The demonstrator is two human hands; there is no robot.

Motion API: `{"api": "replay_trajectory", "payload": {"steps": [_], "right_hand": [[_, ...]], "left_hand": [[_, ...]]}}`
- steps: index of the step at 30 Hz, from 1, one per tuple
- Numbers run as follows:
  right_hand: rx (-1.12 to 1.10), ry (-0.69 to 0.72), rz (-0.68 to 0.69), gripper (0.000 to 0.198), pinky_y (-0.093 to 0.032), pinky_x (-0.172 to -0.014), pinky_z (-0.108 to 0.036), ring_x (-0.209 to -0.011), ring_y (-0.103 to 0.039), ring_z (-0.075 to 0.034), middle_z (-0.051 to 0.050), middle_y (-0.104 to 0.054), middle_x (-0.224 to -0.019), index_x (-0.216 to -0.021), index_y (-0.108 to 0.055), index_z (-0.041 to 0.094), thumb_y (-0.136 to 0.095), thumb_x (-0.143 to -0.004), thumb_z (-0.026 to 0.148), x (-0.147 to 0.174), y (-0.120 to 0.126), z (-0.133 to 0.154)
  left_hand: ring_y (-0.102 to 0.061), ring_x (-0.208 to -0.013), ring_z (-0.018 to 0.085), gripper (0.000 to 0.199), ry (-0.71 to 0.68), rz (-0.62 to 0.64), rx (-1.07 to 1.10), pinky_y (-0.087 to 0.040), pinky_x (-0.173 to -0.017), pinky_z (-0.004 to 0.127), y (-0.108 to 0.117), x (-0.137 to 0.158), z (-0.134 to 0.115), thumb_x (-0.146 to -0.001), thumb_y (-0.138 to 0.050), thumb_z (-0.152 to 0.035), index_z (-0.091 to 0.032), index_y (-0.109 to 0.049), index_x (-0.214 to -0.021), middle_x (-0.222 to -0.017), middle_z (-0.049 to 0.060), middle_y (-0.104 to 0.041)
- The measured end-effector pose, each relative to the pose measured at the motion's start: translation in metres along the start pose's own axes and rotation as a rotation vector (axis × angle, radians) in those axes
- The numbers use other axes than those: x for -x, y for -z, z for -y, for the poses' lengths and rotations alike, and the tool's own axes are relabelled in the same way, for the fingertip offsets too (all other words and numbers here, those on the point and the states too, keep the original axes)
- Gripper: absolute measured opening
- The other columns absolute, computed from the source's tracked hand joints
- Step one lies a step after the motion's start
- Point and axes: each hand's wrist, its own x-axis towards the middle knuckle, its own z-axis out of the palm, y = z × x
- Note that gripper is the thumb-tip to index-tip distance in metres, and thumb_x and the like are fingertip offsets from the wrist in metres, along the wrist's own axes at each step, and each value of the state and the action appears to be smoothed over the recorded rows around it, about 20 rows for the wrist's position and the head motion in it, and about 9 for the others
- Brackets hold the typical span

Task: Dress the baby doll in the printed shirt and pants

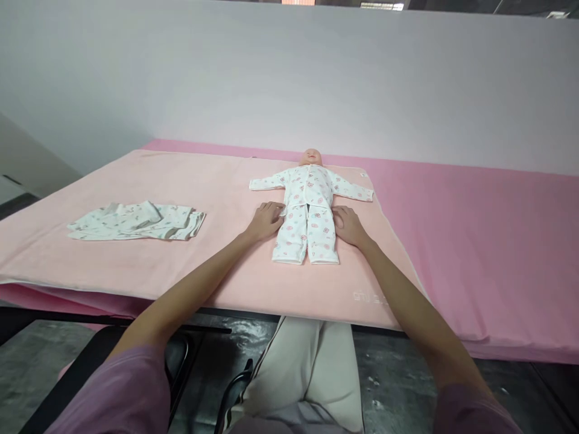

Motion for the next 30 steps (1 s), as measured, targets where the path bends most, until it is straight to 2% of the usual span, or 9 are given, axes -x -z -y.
{"api": "replay_trajectory", "payload": {"steps": [3,6,9,12,18,23,26,30], "right_hand": [[0.054,0.045,-0.018,0.047,-0.044,-0.116,-0.065,-0.127,-0.062,-0.043,-0.02,-0.072,-0.139,-0.13,-0.074,0.021,-0.064,-0.094,0.05,0.0,0.001,0.004],[0.129,0.076,-0.068,0.041,-0.043,-0.116,-0.064,-0.115,-0.063,-0.042,-0.02,-0.074,-0.125,-0.119,-0.074,0.021,-0.064,-0.094,0.051,0.0,0.0,0.008],[0.161,0.062,-0.094,0.028,-0.045,-0.111,-0.062,-0.107,-0.063,-0.041,-0.019,-0.073,-0.116,-0.109,-0.072,0.022,-0.056,-0.097,0.042,-0.002,-0.001,0.014],[0.115,0.028,-0.089,0.023,-0.047,-0.106,-0.061,-0.106,-0.063,-0.039,-0.018,-0.073,-0.111,-0.103,-0.069,0.023,-0.049,-0.1,0.035,-0.002,0.003,0.018],[0.044,0.082,0.002,0.023,-0.044,-0.111,-0.061,-0.107,-0.061,-0.038,-0.015,-0.073,-0.112,-0.104,-0.067,0.025,-0.055,-0.1,0.045,0.004,0.014,0.016],[0.005,0.099,0.047,0.026,-0.045,-0.111,-0.061,-0.114,-0.061,-0.039,-0.017,-0.072,-0.121,-0.108,-0.068,0.024,-0.055,-0.099,0.045,0.004,0.018,0.009],[0.023,0.112,0.039,0.026,-0.046,-0.109,-0.058,-0.114,-0.061,-0.038,-0.017,-0.072,-0.121,-0.108,-0.068,0.024,-0.055,-0.1,0.044,0.003,0.016,0.008],[0.104,0.063,-0.014,0.02,-0.046,-0.104,-0.056,-0.108,-0.061,-0.037,-0.017,-0.072,-0.115,-0.104,-0.067,0.023,-0.054,-0.099,0.037,0.002,0.008,0.015]], "left_hand": [[-0.058,-0.131,0.036,0.043,0.05,-0.057,-0.014,-0.042,-0.116,0.051,0.002,0.0,-0.008,-0.097,-0.059,-0.042,-0.025,-0.064,-0.136,-0.142,0.012,-0.071],[-0.061,-0.124,0.036,0.028,0.066,-0.112,-0.021,-0.046,-0.109,0.052,-0.001,-0.005,-0.012,-0.097,-0.058,-0.033,-0.025,-0.064,-0.123,-0.131,0.012,-0.075],[-0.064,-0.115,0.036,0.018,0.094,-0.167,-0.039,-0.048,-0.103,0.052,-0.001,-0.004,-0.014,-0.096,-0.058,-0.025,-0.026,-0.063,-0.113,-0.113,0.011,-0.077],[-0.066,-0.106,0.036,0.016,0.121,-0.184,0.001,-0.05,-0.095,0.051,0.003,0.001,-0.019,-0.094,-0.061,-0.025,-0.026,-0.06,-0.111,-0.099,0.011,-0.075],[-0.069,-0.099,0.033,0.018,0.198,-0.179,0.107,-0.05,-0.089,0.047,0.013,0.008,-0.029,-0.098,-0.063,-0.036,-0.028,-0.058,-0.113,-0.101,0.009,-0.077],[-0.07,-0.097,0.033,0.03,0.288,-0.194,0.183,-0.047,-0.085,0.045,0.015,0.012,-0.028,-0.096,-0.072,-0.045,-0.029,-0.058,-0.118,-0.105,0.008,-0.079],[-0.071,-0.096,0.033,0.037,0.291,-0.194,0.187,-0.046,-0.083,0.043,0.014,0.012,-0.025,-0.094,-0.075,-0.051,-0.028,-0.058,-0.117,-0.101,0.009,-0.079],[-0.071,-0.091,0.029,0.033,0.246,-0.206,0.144,-0.045,-0.076,0.038,0.01,0.008,-0.019,-0.096,-0.073,-0.05,-0.027,-0.058,-0.113,-0.097,0.007,-0.08]]}}
